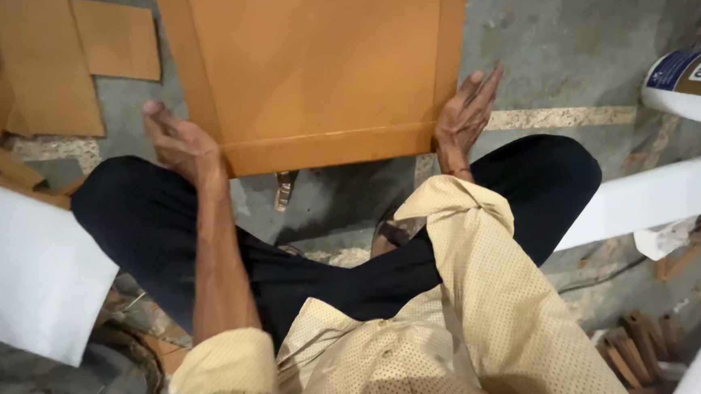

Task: The person sits on the floor and assembles a rectangular wooden panel by attaching a thin wooden strip to its edge. They repeatedly press and smooth the joint with both hands to ensure it is secure.

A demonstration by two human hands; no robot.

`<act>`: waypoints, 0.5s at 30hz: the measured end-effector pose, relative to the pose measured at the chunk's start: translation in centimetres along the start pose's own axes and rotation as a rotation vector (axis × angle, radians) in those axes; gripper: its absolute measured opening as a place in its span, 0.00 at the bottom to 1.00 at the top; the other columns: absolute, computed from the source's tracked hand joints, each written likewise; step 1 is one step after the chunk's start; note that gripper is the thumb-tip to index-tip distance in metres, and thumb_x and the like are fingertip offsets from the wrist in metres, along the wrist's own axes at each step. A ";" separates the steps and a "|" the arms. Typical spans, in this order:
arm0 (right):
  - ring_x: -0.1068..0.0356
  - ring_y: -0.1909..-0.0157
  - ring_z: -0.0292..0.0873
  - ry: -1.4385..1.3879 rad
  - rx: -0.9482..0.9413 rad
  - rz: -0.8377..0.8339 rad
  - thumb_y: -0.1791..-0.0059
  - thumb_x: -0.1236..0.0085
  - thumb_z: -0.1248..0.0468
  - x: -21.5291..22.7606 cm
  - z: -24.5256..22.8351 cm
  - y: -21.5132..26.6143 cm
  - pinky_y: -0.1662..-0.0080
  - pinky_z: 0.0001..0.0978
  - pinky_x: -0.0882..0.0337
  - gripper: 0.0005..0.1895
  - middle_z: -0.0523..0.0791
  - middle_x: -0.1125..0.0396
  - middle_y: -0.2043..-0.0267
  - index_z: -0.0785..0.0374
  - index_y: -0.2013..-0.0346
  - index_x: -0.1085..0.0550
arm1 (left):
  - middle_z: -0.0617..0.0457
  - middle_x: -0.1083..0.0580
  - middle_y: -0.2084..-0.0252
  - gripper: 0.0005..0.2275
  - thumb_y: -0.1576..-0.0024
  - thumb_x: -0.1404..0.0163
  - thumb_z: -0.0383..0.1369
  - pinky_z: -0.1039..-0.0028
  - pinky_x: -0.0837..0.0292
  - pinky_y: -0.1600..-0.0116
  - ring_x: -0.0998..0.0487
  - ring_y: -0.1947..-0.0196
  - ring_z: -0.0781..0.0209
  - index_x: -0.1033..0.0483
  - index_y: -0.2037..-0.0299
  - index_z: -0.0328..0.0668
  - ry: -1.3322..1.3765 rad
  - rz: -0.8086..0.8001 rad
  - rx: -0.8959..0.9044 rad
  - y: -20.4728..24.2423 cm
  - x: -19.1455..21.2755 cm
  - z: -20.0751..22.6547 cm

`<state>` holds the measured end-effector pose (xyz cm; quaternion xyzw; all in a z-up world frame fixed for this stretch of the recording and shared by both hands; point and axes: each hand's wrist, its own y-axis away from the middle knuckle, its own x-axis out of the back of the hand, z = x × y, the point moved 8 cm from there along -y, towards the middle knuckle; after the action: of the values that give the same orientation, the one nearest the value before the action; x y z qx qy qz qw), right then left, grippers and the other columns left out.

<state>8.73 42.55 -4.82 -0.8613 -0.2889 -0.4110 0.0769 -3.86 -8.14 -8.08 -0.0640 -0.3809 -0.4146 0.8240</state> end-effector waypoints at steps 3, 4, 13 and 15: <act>0.48 0.23 0.64 0.052 0.003 0.002 0.40 0.71 0.39 -0.5 -0.3 -0.8 0.27 0.47 0.45 0.40 0.61 0.48 0.24 0.69 0.26 0.44 | 0.36 0.20 0.49 0.38 0.36 0.70 0.62 0.61 0.27 0.44 0.19 0.48 0.44 0.23 0.47 0.29 0.056 0.018 -0.009 -0.7 -0.5 -0.2; 0.47 0.24 0.64 0.049 0.012 -0.006 0.40 0.70 0.40 -0.6 -0.4 -0.8 0.27 0.47 0.45 0.40 0.61 0.47 0.24 0.70 0.27 0.43 | 0.36 0.20 0.49 0.38 0.36 0.70 0.63 0.61 0.27 0.43 0.19 0.48 0.43 0.23 0.47 0.28 0.049 0.000 0.004 -0.7 -0.7 -0.3; 0.39 0.29 0.62 0.089 -0.028 -0.022 0.40 0.70 0.40 -0.5 -0.5 -1.0 0.32 0.44 0.38 0.38 0.59 0.39 0.29 0.70 0.31 0.36 | 0.37 0.19 0.55 0.44 0.36 0.79 0.65 0.60 0.28 0.46 0.19 0.54 0.42 0.21 0.53 0.26 -0.078 -0.239 -0.088 0.6 -0.9 5.0; 0.37 0.30 0.61 0.105 -0.055 -0.038 0.40 0.70 0.40 -0.6 -0.1 -0.7 0.33 0.43 0.36 0.38 0.58 0.38 0.30 0.69 0.32 0.35 | 0.37 0.19 0.56 0.44 0.36 0.78 0.66 0.61 0.28 0.46 0.19 0.54 0.43 0.21 0.52 0.26 -0.030 -0.266 -0.093 0.8 -0.8 5.4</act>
<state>7.96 42.79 -5.30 -0.8347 -0.2892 -0.4647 0.0605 -6.70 -4.82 -4.67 -0.0573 -0.3785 -0.5364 0.7521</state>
